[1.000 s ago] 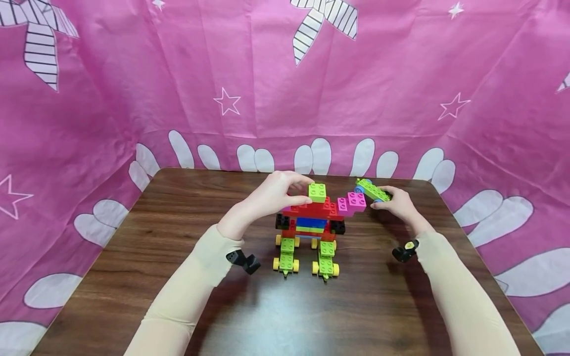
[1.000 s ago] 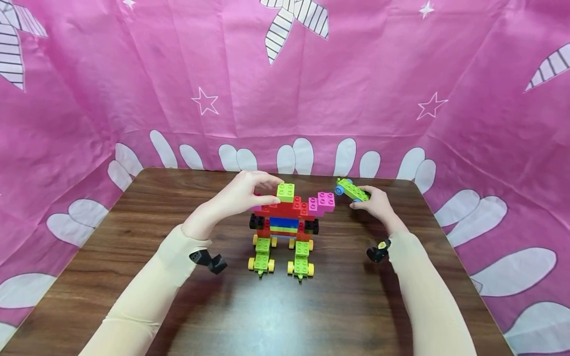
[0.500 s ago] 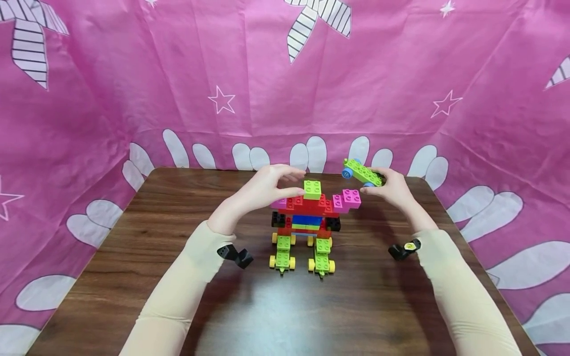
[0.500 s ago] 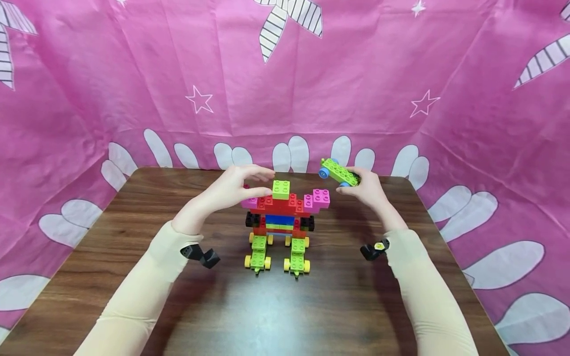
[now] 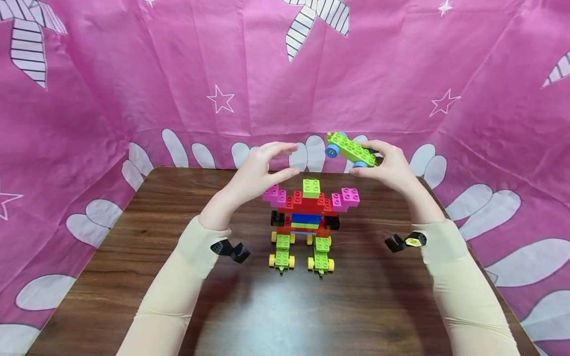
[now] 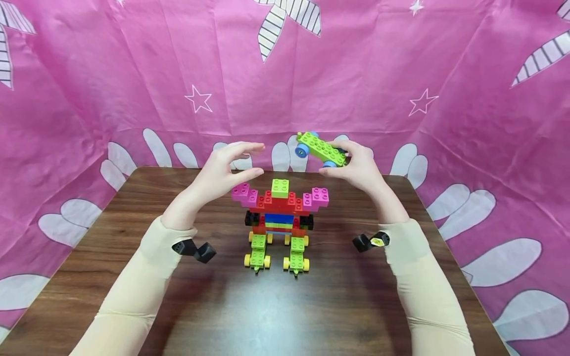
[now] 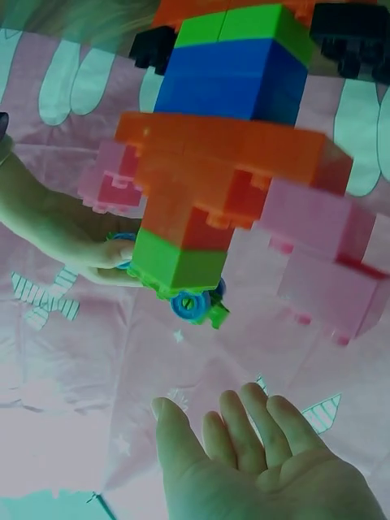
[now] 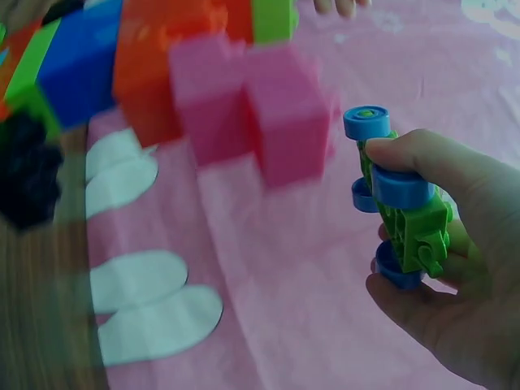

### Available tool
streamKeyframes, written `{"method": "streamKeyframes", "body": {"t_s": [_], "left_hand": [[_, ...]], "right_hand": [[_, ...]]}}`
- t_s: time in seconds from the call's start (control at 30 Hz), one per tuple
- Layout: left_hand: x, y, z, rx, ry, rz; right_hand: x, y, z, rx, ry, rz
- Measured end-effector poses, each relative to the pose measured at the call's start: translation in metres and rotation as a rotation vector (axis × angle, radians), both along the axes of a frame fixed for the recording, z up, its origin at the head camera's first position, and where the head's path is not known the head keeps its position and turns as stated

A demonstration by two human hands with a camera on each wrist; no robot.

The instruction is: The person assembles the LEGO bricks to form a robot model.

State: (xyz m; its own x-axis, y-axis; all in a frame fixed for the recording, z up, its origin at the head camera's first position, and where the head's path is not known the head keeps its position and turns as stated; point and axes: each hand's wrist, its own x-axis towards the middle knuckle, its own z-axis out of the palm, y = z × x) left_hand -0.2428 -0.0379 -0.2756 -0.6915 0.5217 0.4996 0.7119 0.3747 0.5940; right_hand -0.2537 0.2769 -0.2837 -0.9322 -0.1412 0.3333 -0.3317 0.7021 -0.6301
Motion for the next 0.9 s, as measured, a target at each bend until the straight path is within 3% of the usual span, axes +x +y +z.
{"method": "streamKeyframes", "body": {"t_s": [0.2, 0.37, 0.73, 0.9], "left_hand": [[0.002, 0.001, 0.006, 0.01, 0.098, 0.019], [0.004, 0.001, 0.01, 0.004, 0.123, 0.021], [0.006, 0.004, 0.016, -0.054, 0.061, -0.007], [0.003, 0.006, 0.013, -0.082, 0.068, -0.043]], "right_hand": [[0.011, -0.019, 0.008, 0.011, -0.035, 0.105], [0.016, -0.031, 0.012, -0.005, -0.089, 0.207], [0.018, -0.05, 0.014, 0.049, -0.069, 0.369], [0.018, -0.055, 0.013, 0.035, -0.103, 0.421]]}}
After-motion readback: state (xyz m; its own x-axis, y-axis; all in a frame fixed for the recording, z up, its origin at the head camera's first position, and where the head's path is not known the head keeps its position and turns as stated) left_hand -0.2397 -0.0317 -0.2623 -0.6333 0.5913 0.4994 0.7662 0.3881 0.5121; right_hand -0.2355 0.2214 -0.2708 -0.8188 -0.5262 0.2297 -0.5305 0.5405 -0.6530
